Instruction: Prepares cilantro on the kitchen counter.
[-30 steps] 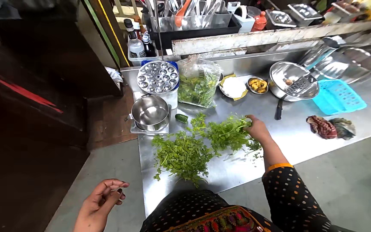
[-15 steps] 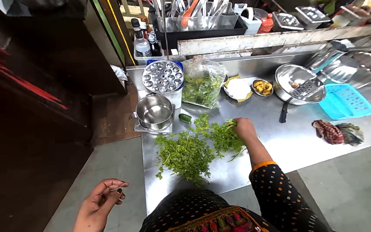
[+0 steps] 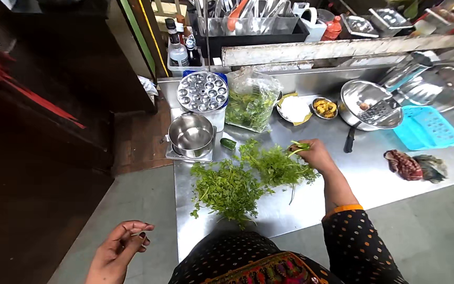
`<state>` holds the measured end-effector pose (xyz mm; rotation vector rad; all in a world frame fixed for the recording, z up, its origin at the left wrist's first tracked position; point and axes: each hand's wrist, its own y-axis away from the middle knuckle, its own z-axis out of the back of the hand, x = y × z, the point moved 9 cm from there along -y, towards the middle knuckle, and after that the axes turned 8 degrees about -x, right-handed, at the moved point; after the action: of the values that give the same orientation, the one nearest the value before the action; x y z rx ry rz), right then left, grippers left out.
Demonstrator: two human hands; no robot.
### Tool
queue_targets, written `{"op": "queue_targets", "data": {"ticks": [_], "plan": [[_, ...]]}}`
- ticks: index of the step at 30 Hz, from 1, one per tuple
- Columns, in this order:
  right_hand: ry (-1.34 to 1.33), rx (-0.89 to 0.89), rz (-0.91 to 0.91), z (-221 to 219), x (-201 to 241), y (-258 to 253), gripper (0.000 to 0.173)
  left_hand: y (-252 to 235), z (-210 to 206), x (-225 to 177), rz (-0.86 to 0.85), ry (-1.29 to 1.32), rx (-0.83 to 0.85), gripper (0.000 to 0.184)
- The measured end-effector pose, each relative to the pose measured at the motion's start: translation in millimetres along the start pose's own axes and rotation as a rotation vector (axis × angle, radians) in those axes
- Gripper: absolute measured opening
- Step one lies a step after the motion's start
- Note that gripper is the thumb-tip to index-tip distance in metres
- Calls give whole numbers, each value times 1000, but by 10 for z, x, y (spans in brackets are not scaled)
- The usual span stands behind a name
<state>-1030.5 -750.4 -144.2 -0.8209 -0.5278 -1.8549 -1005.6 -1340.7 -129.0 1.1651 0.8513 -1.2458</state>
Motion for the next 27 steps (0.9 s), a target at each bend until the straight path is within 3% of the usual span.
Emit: {"op": "queue_targets", "data": {"ticks": [2,7,13,15,18,21,27], "plan": [[-58,-18,10,109,73,34,6,-19,-34,-24,-4,-8,2,23],[167,-12,40,-116,217,99,16,-95,-160,-101,-32,-16,41,24],[474,160,204,-1049,493,82,31,-121,-211,-127,-32,-33,40,23],[606,272,163,-1412,429,84,36,-105,-216,-108,-37,-32,51,24],[710,380,95,-1634,266,109,29,-56,-156,-114,-46,-11,47,24],[527,328,155,-1324,389,10,24,4,-9,-49,-29,1,0,25],[-152,88,166,64,1041,146,13,41,147,72,0,29,-48,23]]}}
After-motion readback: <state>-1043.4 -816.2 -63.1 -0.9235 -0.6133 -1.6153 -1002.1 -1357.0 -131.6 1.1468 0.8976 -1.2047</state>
